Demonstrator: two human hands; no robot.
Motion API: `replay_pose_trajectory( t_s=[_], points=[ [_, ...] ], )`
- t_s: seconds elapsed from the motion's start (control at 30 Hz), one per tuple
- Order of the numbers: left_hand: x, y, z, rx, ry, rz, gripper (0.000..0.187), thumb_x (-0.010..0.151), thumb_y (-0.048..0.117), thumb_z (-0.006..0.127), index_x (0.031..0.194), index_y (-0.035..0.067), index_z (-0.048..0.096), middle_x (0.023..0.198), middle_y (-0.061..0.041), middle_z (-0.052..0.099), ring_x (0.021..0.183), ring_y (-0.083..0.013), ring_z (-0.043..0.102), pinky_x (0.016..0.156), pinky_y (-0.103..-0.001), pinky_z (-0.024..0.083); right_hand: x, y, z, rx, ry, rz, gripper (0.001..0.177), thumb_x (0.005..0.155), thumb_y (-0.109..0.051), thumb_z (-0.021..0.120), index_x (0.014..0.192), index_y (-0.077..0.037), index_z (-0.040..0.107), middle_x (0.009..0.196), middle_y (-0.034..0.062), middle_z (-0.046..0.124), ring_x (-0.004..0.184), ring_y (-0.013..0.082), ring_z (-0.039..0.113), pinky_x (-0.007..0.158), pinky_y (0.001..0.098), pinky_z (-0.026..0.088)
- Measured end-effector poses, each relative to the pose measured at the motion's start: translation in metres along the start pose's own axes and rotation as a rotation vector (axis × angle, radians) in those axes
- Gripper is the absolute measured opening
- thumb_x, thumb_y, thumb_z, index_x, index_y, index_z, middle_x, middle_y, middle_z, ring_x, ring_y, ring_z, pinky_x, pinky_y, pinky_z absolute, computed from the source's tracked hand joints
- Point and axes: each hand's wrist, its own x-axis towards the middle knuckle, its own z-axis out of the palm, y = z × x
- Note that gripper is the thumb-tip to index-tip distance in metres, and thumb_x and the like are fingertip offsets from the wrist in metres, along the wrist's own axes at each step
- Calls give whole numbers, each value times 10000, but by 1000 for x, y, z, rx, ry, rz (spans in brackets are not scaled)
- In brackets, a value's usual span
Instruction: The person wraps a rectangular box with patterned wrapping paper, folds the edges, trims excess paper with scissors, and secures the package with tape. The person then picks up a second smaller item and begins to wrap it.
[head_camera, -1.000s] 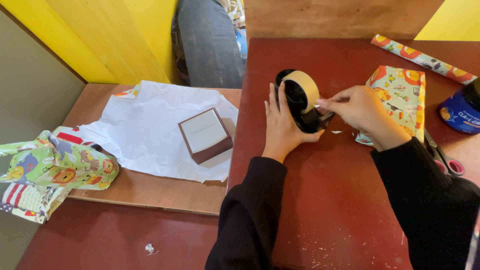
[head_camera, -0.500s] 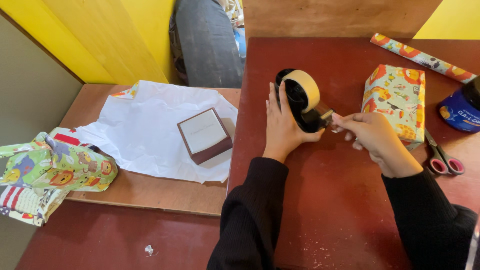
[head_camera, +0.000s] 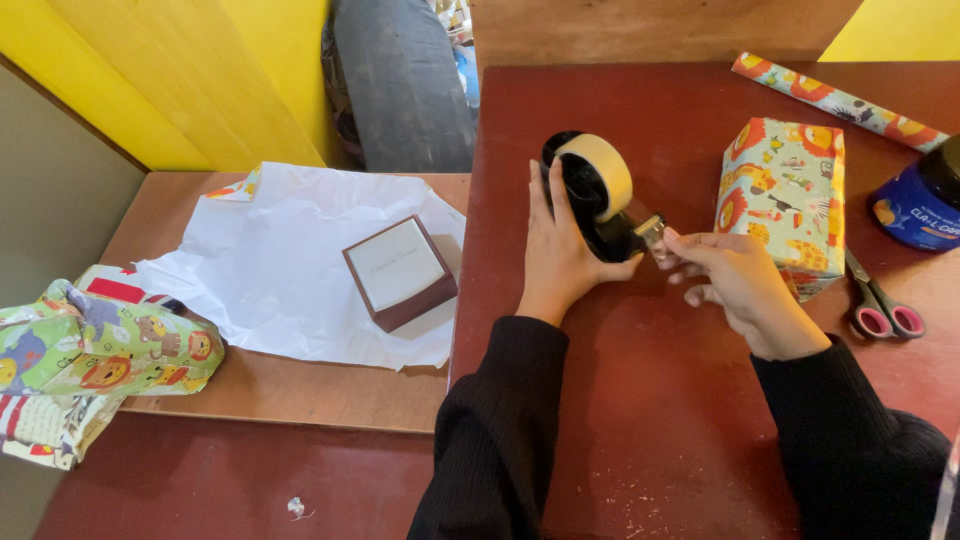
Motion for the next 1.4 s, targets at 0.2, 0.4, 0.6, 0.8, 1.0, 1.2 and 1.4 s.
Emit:
replay_pose_trajectory(
  t_s=[0.2, 0.4, 0.6, 0.8, 1.0, 1.2, 1.4],
  points=[
    [0, 1, 0, -12, -18, -33, 1493, 496, 528, 960, 1621, 79, 87, 1658, -361, 129, 1440, -577, 387, 1055, -565, 506, 12, 17, 6, 130, -80, -36, 310, 1005, -363, 610, 1046, -66, 690, 944, 25, 682, 841, 130, 613, 663, 305, 490],
    [1, 0, 1, -25, -45, -74, 1532, 426, 472, 978, 1614, 86, 91, 1667, -341, 127, 1441, -569, 381, 1067, -574, 496, 19, 29, 9, 254, -179, -52, 285, 1030, -358, 571, 1025, -89, 666, 978, 18, 701, 908, 122, 628, 712, 317, 493],
    [2, 0, 1, -34, -37, -57, 1519, 441, 455, 980, 1612, 85, 86, 1657, -341, 121, 1450, -584, 355, 1080, -590, 482, 25, 37, 10, 354, -244, -83, 249, 1056, -338, 555, 1042, -106, 646, 1003, 12, 676, 979, 125, 619, 789, 333, 510],
    [2, 1, 1, -47, -50, -67, 1510, 447, 444, 976, 1614, 85, 86, 1659, -342, 114, 1457, -580, 348, 1069, -585, 489, 27, 41, 9, 365, -242, -86, 215, 1041, -300, 557, 1073, -110, 652, 1036, 5, 671, 1008, 124, 610, 809, 341, 511],
    [1, 2, 0, -55, -44, -62, 1516, 439, 431, 980, 1615, 81, 89, 1668, -339, 107, 1469, -577, 333, 1085, -584, 484, 30, 44, 7, 370, -244, -93, 205, 1036, -285, 564, 1076, -104, 650, 1038, 11, 677, 1018, 124, 614, 803, 348, 509],
    [1, 2, 2, -44, -56, -74, 1516, 439, 432, 983, 1610, 76, 87, 1669, -335, 94, 1483, -569, 313, 1093, -585, 470, 36, 49, 5, 383, -261, -82, 216, 1041, -300, 573, 1089, -107, 658, 1033, 5, 676, 1013, 118, 621, 813, 352, 511],
    [1, 1, 1, -52, -47, -65, 1516, 434, 430, 976, 1613, 81, 90, 1672, -336, 94, 1492, -564, 307, 1109, -584, 470, 38, 53, 3, 386, -266, -71, 233, 1042, -307, 578, 1097, -97, 663, 1028, 6, 684, 1011, 115, 622, 811, 351, 515]
  ],
)
